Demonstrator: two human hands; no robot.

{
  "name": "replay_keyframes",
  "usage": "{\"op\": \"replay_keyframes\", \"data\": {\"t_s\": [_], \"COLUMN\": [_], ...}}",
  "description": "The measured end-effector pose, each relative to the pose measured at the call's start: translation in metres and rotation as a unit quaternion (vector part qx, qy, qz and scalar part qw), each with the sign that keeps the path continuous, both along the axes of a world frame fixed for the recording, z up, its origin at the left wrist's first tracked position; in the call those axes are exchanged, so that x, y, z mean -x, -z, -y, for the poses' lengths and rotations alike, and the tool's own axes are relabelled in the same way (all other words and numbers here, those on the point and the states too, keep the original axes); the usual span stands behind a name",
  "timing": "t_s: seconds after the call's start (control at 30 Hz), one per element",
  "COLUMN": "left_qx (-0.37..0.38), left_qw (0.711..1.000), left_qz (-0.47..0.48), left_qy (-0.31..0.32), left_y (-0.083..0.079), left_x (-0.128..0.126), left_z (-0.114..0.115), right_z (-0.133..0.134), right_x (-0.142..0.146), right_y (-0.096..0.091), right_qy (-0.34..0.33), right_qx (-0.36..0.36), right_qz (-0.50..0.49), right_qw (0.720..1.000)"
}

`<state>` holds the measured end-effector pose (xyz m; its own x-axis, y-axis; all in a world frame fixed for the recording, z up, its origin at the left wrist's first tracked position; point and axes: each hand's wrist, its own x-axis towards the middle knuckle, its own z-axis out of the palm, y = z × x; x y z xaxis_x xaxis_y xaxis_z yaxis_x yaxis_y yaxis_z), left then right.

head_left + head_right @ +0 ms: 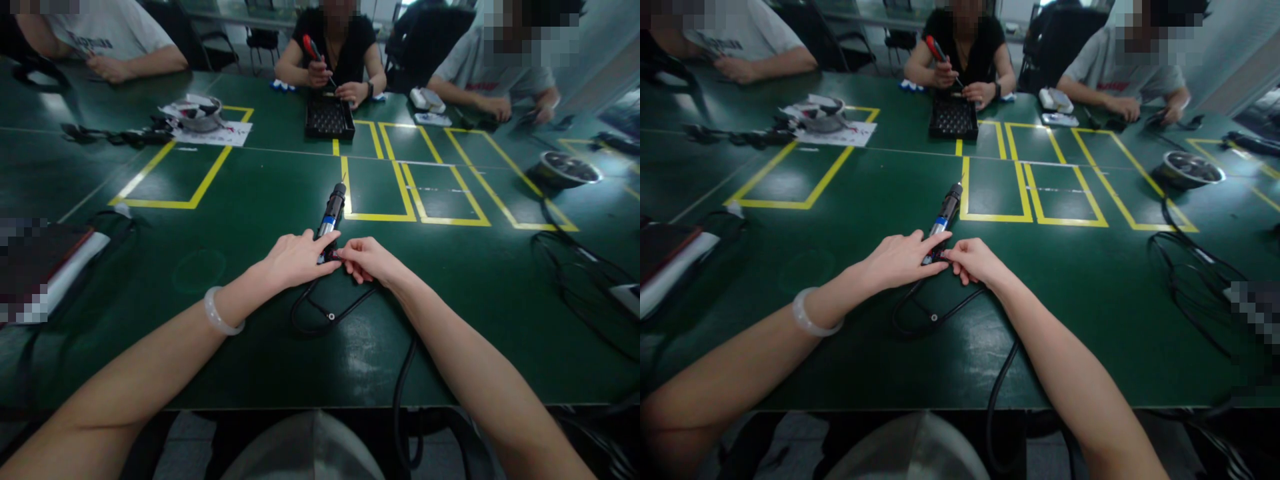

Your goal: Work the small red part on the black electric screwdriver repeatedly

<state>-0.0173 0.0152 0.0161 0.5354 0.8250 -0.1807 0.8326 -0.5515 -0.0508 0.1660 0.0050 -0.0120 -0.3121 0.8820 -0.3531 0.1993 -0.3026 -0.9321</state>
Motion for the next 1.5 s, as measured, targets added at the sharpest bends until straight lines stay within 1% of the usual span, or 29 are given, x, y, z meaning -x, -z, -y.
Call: {"op": "replay_keyframes", "data": {"t_s": [0.13,0.3,0.43,0.5,0.67,0.83,1.07,1.13,1.27,1.5], "left_qx": [0.003,-0.004,-0.011,-0.013,-0.011,-0.018,-0.008,-0.011,-0.023,-0.026], "left_qw": [1.0,1.0,1.0,1.0,1.0,1.0,0.998,0.998,0.998,0.998], "left_qz": [-0.001,-0.001,-0.001,0.001,0.002,0.009,0.017,0.024,0.028,0.019], "left_qy": [-0.001,0.001,0.004,0.006,0.004,-0.012,-0.056,-0.06,-0.06,-0.056], "left_y": [0.0,0.002,0.004,0.004,0.003,0.002,0.0,0.0,0.002,0.001], "left_x": [0.0,0.0,0.001,0.002,0.001,-0.002,-0.008,-0.009,-0.008,0.005], "left_z": [0.0,0.0,-0.001,-0.001,0.0,0.002,0.006,0.006,0.006,-0.002], "right_z": [0.0,0.0,-0.001,-0.001,-0.002,-0.003,-0.003,-0.002,-0.003,-0.007], "right_x": [0.0,0.0,-0.001,0.0,0.005,0.008,0.006,0.004,-0.001,-0.01], "right_y": [-0.001,0.0,0.0,0.002,0.008,0.01,0.008,0.009,0.013,0.012], "right_qy": [-0.004,-0.002,-0.015,-0.016,-0.003,-0.023,-0.041,-0.027,0.008,-0.017], "right_qx": [0.004,-0.001,0.003,-0.001,-0.045,-0.085,-0.08,-0.103,-0.172,-0.186], "right_qz": [-0.008,0.017,0.0,0.006,0.068,0.124,0.124,0.135,0.15,0.154], "right_qw": [1.0,1.0,1.0,1.0,0.997,0.988,0.988,0.985,0.974,0.97]}}
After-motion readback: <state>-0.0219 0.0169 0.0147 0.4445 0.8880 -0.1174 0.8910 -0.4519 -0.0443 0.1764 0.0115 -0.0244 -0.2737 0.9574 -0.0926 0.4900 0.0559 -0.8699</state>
